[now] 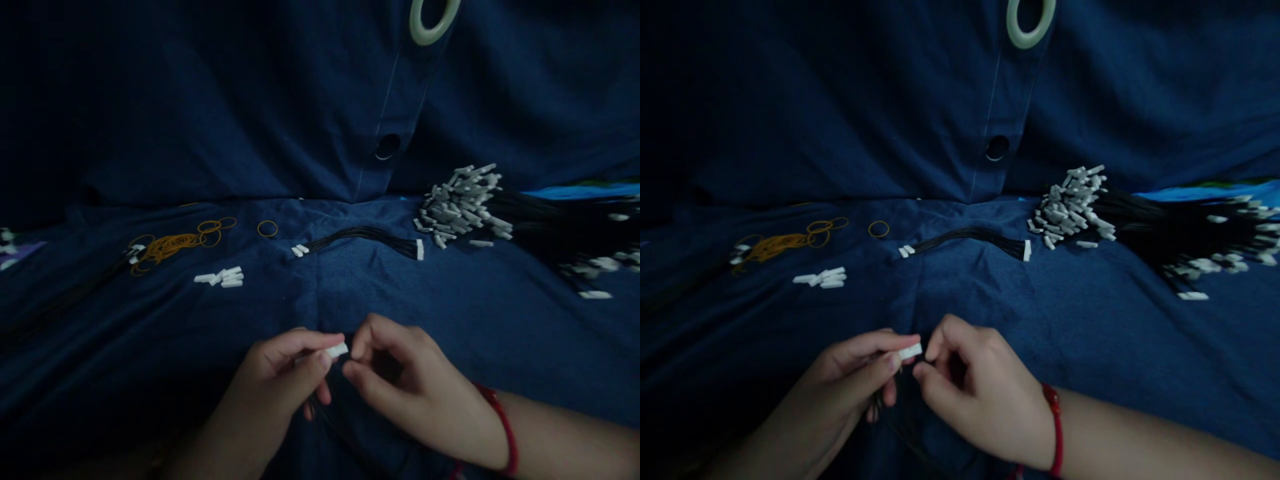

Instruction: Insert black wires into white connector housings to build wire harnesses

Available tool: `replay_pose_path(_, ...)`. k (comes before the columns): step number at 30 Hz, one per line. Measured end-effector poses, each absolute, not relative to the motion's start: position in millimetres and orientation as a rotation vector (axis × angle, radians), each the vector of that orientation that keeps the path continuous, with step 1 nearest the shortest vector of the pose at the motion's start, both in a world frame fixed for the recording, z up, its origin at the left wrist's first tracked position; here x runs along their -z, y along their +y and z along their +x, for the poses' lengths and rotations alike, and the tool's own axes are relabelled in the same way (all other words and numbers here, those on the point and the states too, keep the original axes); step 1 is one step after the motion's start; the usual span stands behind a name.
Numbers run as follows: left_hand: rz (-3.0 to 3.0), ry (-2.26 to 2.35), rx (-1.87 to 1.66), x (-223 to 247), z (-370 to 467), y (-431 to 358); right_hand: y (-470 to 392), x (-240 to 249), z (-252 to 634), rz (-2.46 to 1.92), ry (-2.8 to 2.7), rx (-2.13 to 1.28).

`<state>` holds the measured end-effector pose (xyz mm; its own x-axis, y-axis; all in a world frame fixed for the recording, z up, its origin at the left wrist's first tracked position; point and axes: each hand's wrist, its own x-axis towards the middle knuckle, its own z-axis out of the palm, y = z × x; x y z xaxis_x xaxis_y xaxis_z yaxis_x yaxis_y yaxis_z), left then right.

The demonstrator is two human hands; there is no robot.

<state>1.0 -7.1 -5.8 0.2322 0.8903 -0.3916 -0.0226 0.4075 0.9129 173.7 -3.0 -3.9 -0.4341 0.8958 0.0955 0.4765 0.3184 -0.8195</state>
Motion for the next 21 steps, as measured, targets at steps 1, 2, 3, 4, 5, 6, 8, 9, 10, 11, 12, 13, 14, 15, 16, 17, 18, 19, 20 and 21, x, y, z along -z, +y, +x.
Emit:
replay_pose_path(1, 0.913, 1.176, -0.796, 4, 1, -7, -1, -1, 176, -1.238, -2.091, -0.950)
replay_pose_path(2, 0.885, 1.187, -0.814, 3, 2, -6, 1, -5, 179, -1.263, -2.131, -0.942)
replay_pose_path(3, 0.869, 1.196, -0.831, 1, 2, -5, 3, -10, 182, -1.282, -2.148, -1.011)
replay_pose_path(4, 0.860, 1.206, -0.845, 0, 2, -5, 6, -14, 187, -1.288, -2.131, -1.185)
replay_pose_path(5, 0.856, 1.214, -0.852, -1, 2, -4, 8, -18, 192, -1.270, -2.064, -1.452)
replay_pose_path(6, 0.853, 1.223, -0.856, -2, 3, -4, 11, -22, 197, -1.229, -1.945, -1.745)
replay_pose_path(8, 0.847, 1.231, -0.849, -2, 2, -3, 18, -29, 207, -1.113, -1.684, -2.116)
replay_pose_path(9, 0.845, 1.231, -0.844, -2, 2, -3, 22, -33, 212, -1.078, -1.637, -2.138)
replay_pose_path(10, 0.843, 1.230, -0.842, -1, 2, -3, 25, -36, 217, -1.069, -1.681, -2.061)
replay_pose_path(11, 0.842, 1.227, -0.841, -1, 2, -3, 27, -39, 221, -1.081, -1.803, -1.929)
replay_pose_path(12, 0.839, 1.223, -0.847, -1, 2, -3, 28, -42, 224, -1.107, -1.977, -1.759)
replay_pose_path(13, 0.835, 1.221, -0.852, -1, 2, -3, 26, -44, 226, -1.135, -2.173, -1.570)
replay_pose_path(14, 0.829, 1.221, -0.858, -1, 2, -3, 23, -45, 227, -1.165, -2.363, -1.368)
replay_pose_path(15, 0.822, 1.220, -0.861, -1, 2, -3, 19, -46, 228, -1.189, -2.521, -1.156)
replay_pose_path(16, 0.817, 1.216, -0.861, -1, 2, -3, 13, -46, 227, -1.206, -2.631, -0.954)
replay_pose_path(17, 0.814, 1.214, -0.858, -1, 2, -4, 6, -45, 226, -1.210, -2.696, -0.775)
replay_pose_path(18, 0.812, 1.212, -0.853, -1, 3, -4, -2, -43, 225, -1.215, -2.726, -0.633)
replay_pose_path(19, 0.812, 1.215, -0.851, -2, 3, -4, -9, -41, 224, -1.213, -2.738, -0.544)
replay_pose_path(20, 0.815, 1.217, -0.851, -2, 3, -4, -16, -37, 223, -1.197, -2.722, -0.498)
replay_pose_path(21, 0.817, 1.223, -0.850, -2, 3, -3, -22, -33, 222, -1.168, -2.692, -0.499)
